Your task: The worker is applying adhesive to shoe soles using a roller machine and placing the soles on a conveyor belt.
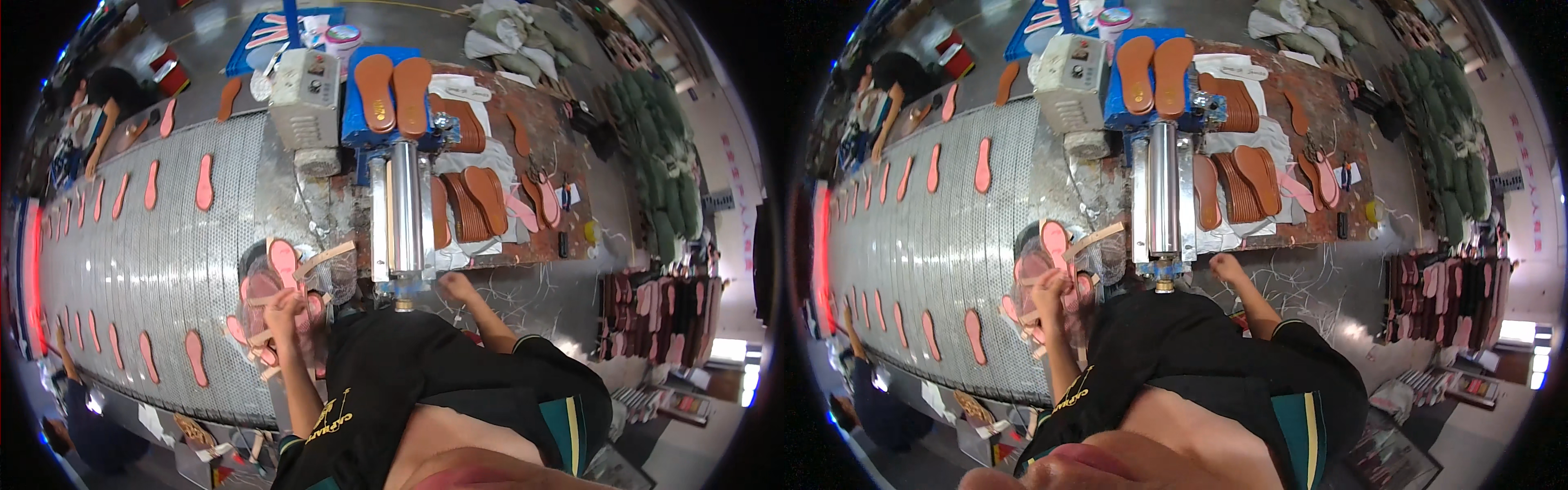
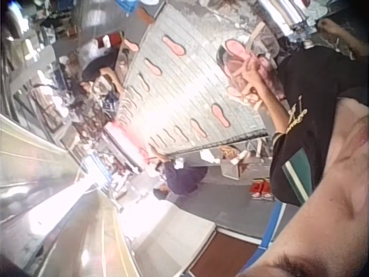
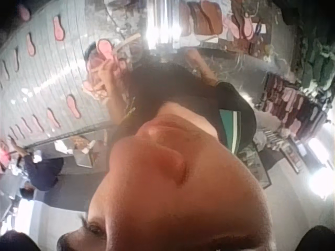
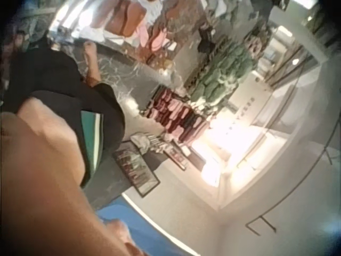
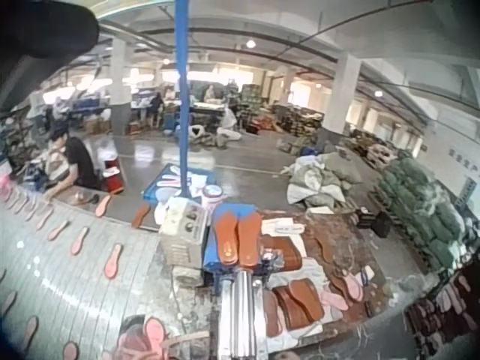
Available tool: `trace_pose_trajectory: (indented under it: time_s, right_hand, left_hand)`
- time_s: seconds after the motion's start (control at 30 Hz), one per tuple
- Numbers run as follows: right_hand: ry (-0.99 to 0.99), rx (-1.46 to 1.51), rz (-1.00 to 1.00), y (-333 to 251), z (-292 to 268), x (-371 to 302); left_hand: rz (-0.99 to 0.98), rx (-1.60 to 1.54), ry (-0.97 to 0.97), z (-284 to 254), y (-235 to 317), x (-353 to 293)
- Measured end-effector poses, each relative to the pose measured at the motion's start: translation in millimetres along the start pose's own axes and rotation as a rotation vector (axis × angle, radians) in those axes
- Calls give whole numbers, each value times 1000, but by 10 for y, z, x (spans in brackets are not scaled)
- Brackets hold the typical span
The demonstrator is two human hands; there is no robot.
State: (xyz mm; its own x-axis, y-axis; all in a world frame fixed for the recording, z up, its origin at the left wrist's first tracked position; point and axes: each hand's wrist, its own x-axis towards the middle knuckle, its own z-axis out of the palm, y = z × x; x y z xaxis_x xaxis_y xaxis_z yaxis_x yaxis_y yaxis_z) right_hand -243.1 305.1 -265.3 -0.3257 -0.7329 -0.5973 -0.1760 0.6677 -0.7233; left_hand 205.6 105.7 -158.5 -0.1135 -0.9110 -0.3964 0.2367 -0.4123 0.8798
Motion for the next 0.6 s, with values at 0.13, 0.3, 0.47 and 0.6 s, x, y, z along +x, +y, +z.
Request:
trace_pose_trajectory:
  time_s: [0.13, 0.3, 0.47, 0.6]
  right_hand:
    - [472, -55, -327, -976, -393, -5]
    - [655, 24, -786, -2997, -700, -183]
    - [742, -254, -897, -4137, -537, -18]
    - [784, -753, -679, -4421, -406, 143]
  left_hand:
    - [-123, -3, -156, 392, -215, -42]
    - [-202, 17, -300, 647, -238, -49]
    - [-126, 10, -347, 558, -275, 23]
    - [-19, 200, -339, 268, -383, 100]
